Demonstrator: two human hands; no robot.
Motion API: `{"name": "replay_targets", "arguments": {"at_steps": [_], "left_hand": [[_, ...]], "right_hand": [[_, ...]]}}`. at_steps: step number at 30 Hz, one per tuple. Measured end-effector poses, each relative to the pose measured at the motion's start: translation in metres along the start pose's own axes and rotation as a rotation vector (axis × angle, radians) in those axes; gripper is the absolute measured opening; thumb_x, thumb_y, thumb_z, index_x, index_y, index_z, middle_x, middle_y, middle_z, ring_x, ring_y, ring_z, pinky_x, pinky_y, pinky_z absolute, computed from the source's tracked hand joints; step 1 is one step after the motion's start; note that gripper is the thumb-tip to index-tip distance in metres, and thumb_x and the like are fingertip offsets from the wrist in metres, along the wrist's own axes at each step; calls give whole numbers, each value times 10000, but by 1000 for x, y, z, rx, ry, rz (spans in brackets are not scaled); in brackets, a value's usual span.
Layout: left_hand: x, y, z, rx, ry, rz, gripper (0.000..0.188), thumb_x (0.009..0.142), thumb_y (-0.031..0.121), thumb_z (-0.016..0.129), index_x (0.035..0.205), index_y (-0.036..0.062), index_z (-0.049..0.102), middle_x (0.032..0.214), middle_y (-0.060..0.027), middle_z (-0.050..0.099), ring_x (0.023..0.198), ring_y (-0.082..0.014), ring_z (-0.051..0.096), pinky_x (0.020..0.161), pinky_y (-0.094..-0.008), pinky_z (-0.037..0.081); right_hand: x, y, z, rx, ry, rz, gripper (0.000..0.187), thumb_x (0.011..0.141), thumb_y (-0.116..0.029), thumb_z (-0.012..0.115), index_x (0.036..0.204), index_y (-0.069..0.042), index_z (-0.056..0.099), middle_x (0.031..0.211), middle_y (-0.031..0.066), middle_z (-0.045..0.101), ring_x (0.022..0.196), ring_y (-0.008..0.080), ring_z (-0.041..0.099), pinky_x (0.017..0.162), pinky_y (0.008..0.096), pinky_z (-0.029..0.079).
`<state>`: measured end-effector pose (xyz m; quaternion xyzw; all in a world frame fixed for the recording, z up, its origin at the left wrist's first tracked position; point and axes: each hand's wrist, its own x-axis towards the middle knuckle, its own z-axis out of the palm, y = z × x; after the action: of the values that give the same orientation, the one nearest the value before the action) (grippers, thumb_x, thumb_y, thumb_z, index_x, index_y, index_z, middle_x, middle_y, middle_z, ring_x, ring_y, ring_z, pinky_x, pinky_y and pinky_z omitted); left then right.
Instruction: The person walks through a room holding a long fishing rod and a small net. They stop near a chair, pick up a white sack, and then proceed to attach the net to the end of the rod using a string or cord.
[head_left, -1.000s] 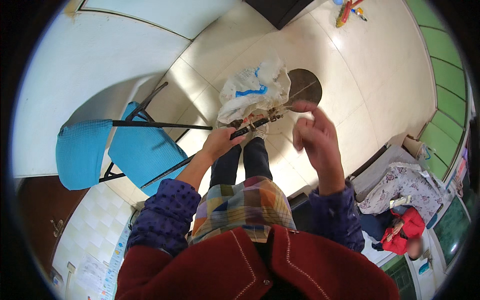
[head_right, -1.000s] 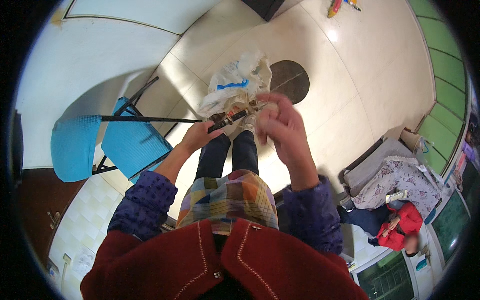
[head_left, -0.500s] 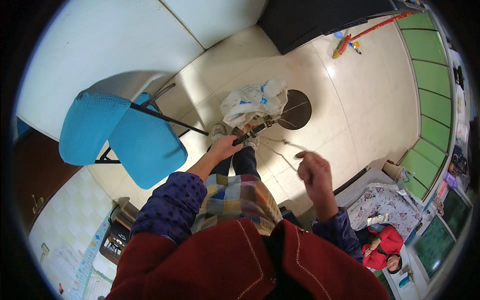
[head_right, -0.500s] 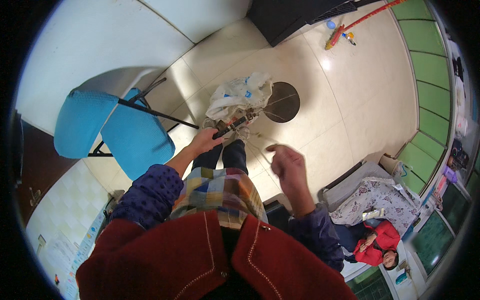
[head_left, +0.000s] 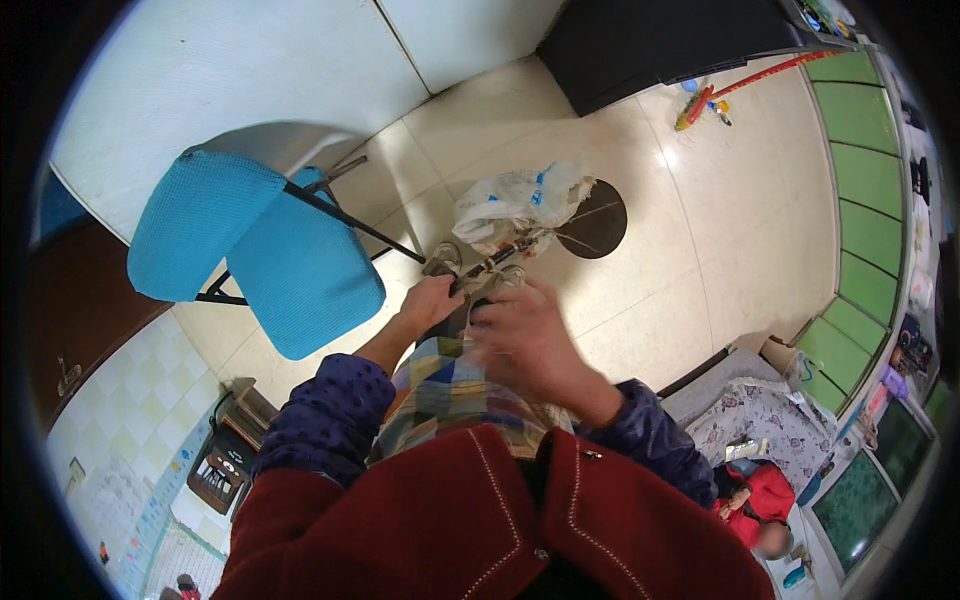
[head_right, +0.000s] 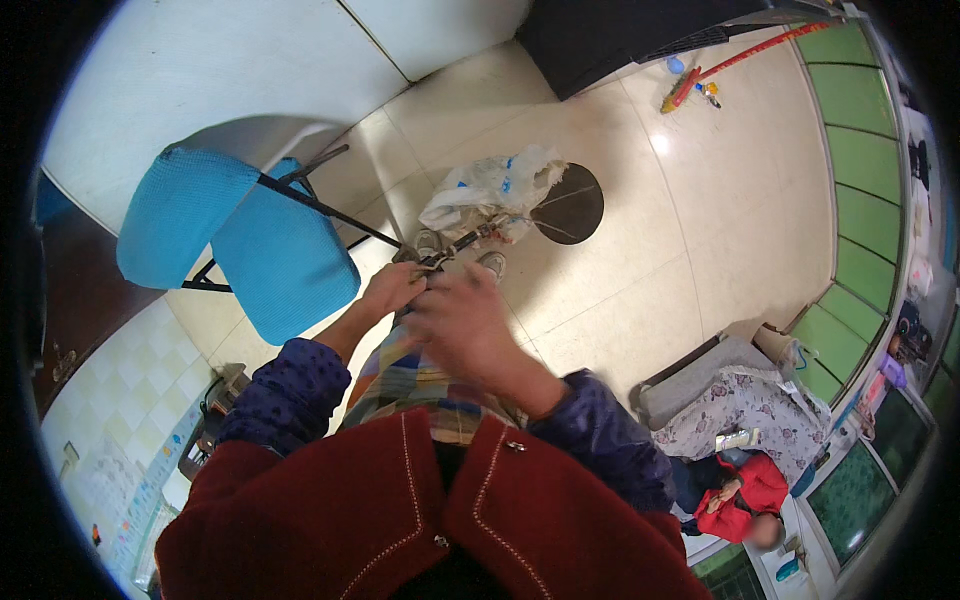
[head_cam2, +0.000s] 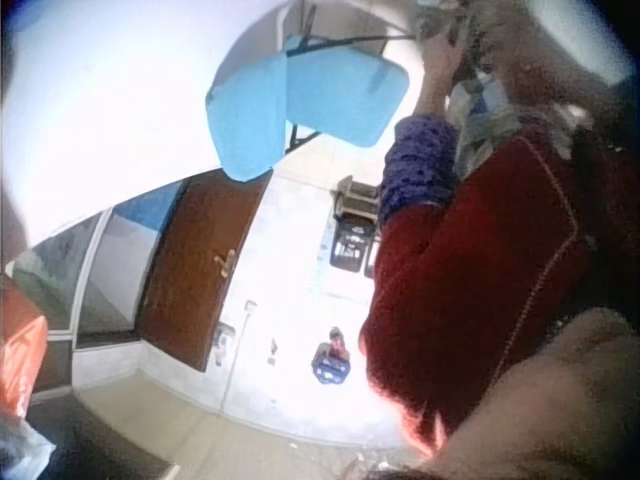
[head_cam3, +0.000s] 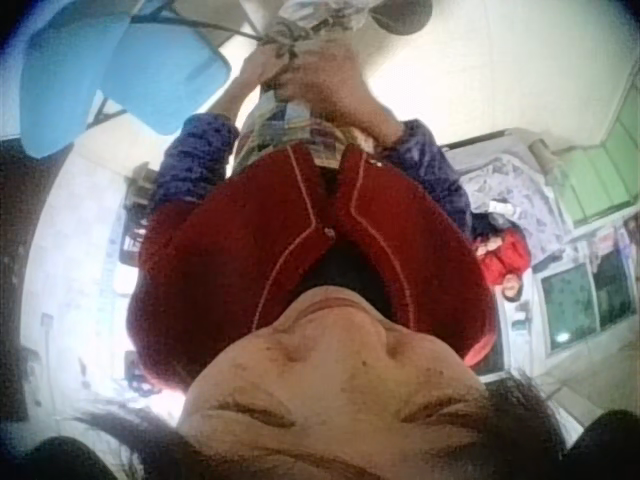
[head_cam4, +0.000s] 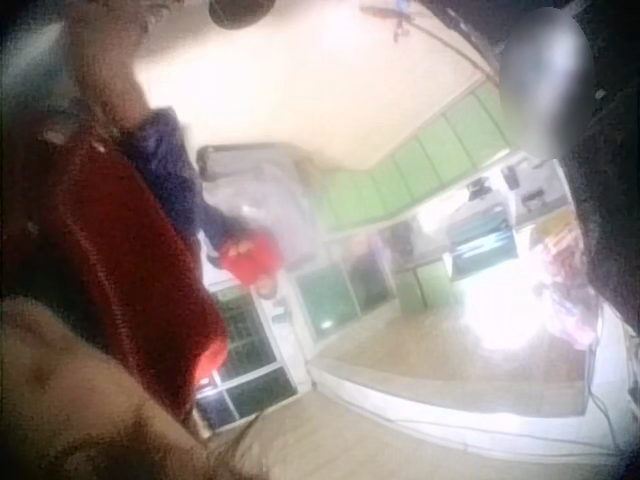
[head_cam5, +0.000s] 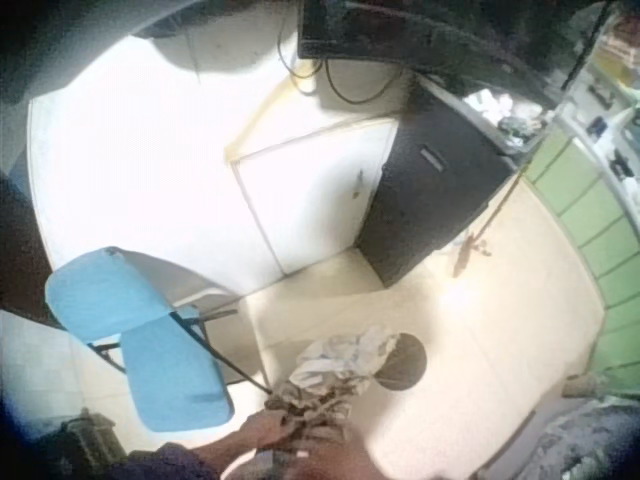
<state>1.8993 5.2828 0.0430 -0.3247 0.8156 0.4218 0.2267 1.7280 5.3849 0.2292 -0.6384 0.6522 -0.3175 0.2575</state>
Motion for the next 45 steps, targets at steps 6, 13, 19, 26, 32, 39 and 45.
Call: {"name": "replay_targets", "arguments": {"at_steps": [6,13,19,26,32,39,45], "left_hand": [[11,-22,11,-81,-52,25,381,734,319,567,904,-20,604,834,-213,612,782,-354,594,711,-394,476],[35,-3,6,-125,-201,-71,492,715,337,589,998,-64,580,925,-258,594,901,-374,568,796,-404,450],[40,1,-5,-175,-241,-85,406,713,325,594,899,-36,599,818,-232,601,799,-369,578,713,-403,457],[47,-13,-7,-122,-173,41,342,699,297,612,802,-29,602,696,-209,585,678,-342,582,619,-396,447],[45,-19,-4,-113,-98,79,400,697,305,594,859,-61,591,771,-243,593,751,-371,580,671,-417,455],[46,-12,-4,-116,-114,85,355,690,279,608,835,-45,596,742,-236,586,732,-369,575,665,-410,455],[46,-10,-7,-77,-220,25,370,692,291,611,867,-35,612,821,-244,600,817,-377,578,725,-416,463]], "right_hand": [[-28,82,43,190,335,619,150,782,-126,601,874,-8,589,751,128,599,701,254,590,633,327,467],[-67,224,149,71,338,935,299,739,-151,626,1014,-37,597,904,116,624,849,263,595,742,349,462],[-77,215,147,9,410,971,184,750,-155,595,858,-6,595,855,152,599,827,312,572,707,368,438],[-107,167,74,1030,436,940,124,815,-116,537,813,-8,600,807,52,619,782,130,558,717,271,424],[-79,160,48,819,620,1025,163,852,-129,533,951,-22,607,822,43,628,735,109,572,674,241,441],[-34,195,95,-43,383,835,259,783,-216,607,957,-24,602,857,126,602,805,271,585,728,364,465],[3,216,116,-358,57,879,334,754,-297,626,945,-26,591,854,132,597,808,302,580,705,404,469]]}}
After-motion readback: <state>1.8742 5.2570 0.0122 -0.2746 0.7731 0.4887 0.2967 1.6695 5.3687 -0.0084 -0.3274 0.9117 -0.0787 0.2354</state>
